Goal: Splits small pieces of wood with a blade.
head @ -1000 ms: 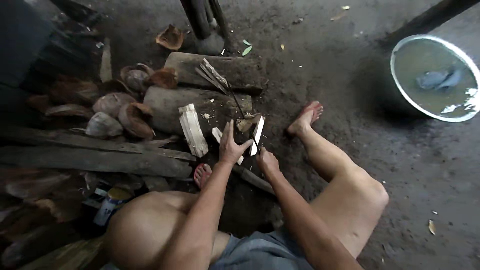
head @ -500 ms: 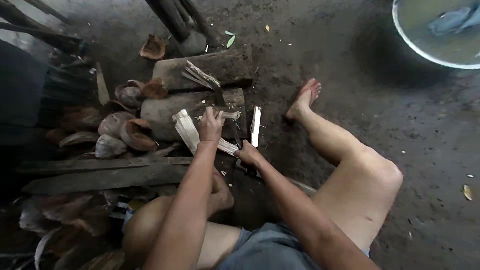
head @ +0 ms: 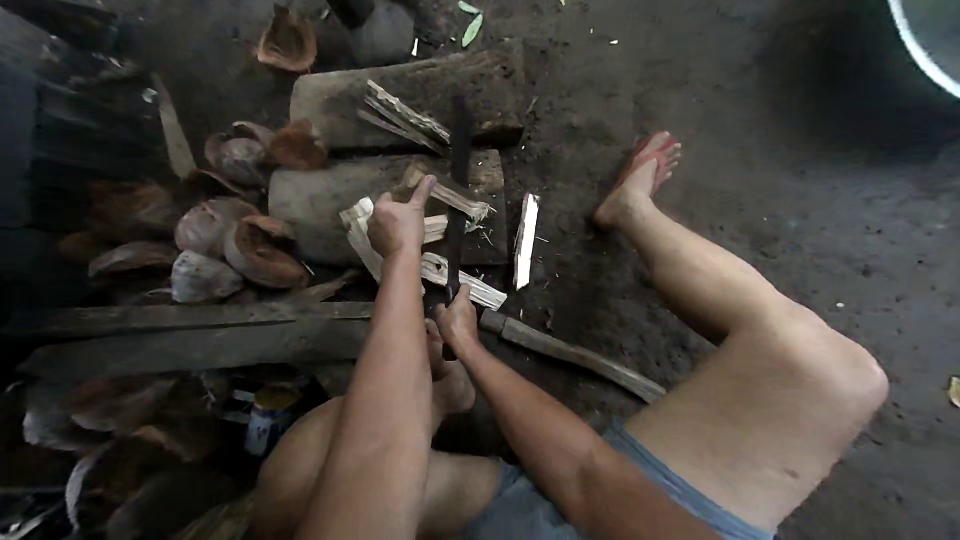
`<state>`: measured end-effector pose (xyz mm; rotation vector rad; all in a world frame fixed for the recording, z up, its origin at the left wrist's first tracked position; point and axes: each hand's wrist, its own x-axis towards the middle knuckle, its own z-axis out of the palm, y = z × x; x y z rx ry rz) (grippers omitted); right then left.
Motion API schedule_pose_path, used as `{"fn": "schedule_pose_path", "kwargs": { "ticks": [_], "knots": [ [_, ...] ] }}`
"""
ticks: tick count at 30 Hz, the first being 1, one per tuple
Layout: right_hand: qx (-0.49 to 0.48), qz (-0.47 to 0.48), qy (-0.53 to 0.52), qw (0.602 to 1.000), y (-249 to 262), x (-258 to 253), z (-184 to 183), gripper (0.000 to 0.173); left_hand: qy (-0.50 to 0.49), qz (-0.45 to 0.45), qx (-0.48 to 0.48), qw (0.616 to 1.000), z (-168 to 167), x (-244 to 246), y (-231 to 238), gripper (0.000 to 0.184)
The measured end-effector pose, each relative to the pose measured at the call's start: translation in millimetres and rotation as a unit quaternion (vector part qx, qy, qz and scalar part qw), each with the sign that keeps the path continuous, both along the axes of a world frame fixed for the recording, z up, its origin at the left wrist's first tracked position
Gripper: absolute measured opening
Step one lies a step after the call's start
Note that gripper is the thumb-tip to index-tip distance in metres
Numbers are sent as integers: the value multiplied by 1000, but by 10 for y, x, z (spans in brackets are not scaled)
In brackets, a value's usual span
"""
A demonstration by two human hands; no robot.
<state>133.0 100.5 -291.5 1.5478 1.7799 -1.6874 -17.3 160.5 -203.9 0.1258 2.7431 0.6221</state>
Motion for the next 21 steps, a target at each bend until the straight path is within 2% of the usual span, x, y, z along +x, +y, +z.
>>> {"fn": "schedule_pose_path", "kwargs": {
  "ticks": [3, 5, 9, 14, 15, 18, 19, 21],
  "knots": [
    [-21, 1, 10, 1000, 15, 30, -183, 59, -18, -15, -19, 1000, 96, 39, 90, 92],
    [-24, -4, 2, 1000, 104, 140, -218, 58, 0, -59, -20, 998, 143, 162, 145, 91],
    [34, -43, 3, 998, 213, 459, -27, 40, 55, -165, -9, 985, 145, 435, 150, 86],
    [60, -14, 37, 997, 279, 684, 210, 37, 81, -209, 75, 972, 125, 635, 105, 97],
    [69, -4, 42, 997, 310, 691, 263, 37, 100, -218, 112, 964, 116, 650, 91, 92],
    [83, 19, 55, 995, 402, 735, 410, 39, 152, -196, 242, 938, 21, 688, 63, 57],
    [93, 26, 62, 993, 447, 765, 435, 39, 166, -182, 243, 938, -9, 704, 67, 51],
    [112, 34, 76, 990, 547, 851, 466, 37, 188, -187, 176, 948, -80, 747, 52, 48]
  ]
}}
